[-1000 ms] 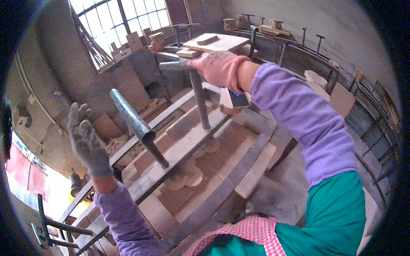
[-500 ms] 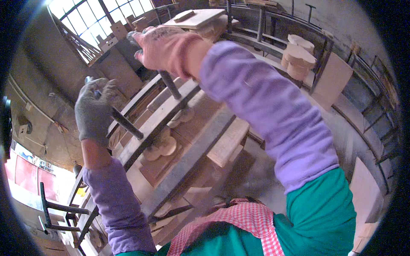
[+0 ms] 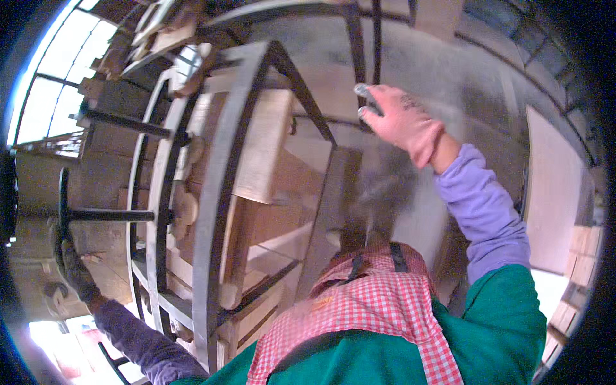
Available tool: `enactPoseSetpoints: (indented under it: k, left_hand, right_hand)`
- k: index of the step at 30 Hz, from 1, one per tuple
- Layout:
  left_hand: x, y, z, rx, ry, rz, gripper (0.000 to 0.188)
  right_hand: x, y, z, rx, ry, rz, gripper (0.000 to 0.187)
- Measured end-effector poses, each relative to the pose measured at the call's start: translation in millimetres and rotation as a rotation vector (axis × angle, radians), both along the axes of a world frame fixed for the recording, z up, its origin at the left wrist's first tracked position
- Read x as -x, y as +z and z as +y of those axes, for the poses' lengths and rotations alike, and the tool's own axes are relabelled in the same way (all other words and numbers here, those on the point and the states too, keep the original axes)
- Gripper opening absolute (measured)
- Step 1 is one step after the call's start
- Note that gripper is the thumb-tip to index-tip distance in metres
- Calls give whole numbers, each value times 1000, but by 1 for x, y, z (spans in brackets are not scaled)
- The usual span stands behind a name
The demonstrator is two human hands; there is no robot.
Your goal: The person assembles small wooden boxes by applying glue to the edges of pre-cut wooden pieces and joining them together. They handle multiple box frames, apply glue with a brush, and stack completed units on the worktable.
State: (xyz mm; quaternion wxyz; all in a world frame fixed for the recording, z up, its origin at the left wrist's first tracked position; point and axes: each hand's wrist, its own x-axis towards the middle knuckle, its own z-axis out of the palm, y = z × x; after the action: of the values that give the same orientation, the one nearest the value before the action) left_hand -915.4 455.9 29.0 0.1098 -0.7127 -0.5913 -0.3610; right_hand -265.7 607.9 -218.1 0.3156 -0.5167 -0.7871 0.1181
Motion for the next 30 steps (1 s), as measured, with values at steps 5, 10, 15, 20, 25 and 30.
enactPoseSetpoints:
  k: [5, 10, 15, 20, 25, 30]
  left_hand:
    - [-39, -89, -61, -253, 455, 12, 44]
    - [-70, -195, -125, 490, 452, -231, 46]
    - [-62, -182, -134, 953, 564, 204, 52]
    - [-95, -168, -141, 822, 678, -110, 39]
    - [-123, -160, -139, 931, 708, 900, 33]
    - [-137, -166, -140, 621, 805, -134, 35]
  right_hand:
    - [-1, -147, -77, 491, -34, 34, 44]
    - [62, -256, -187, 1095, 72, 440, 48]
    - [145, -329, -288, 1525, 148, 546, 49]
    - [197, -399, -371, 1623, 201, 609, 51]
    - [215, -424, -390, 1789, 321, 496, 49]
    - [216, -419, -368, 1942, 408, 703, 56]
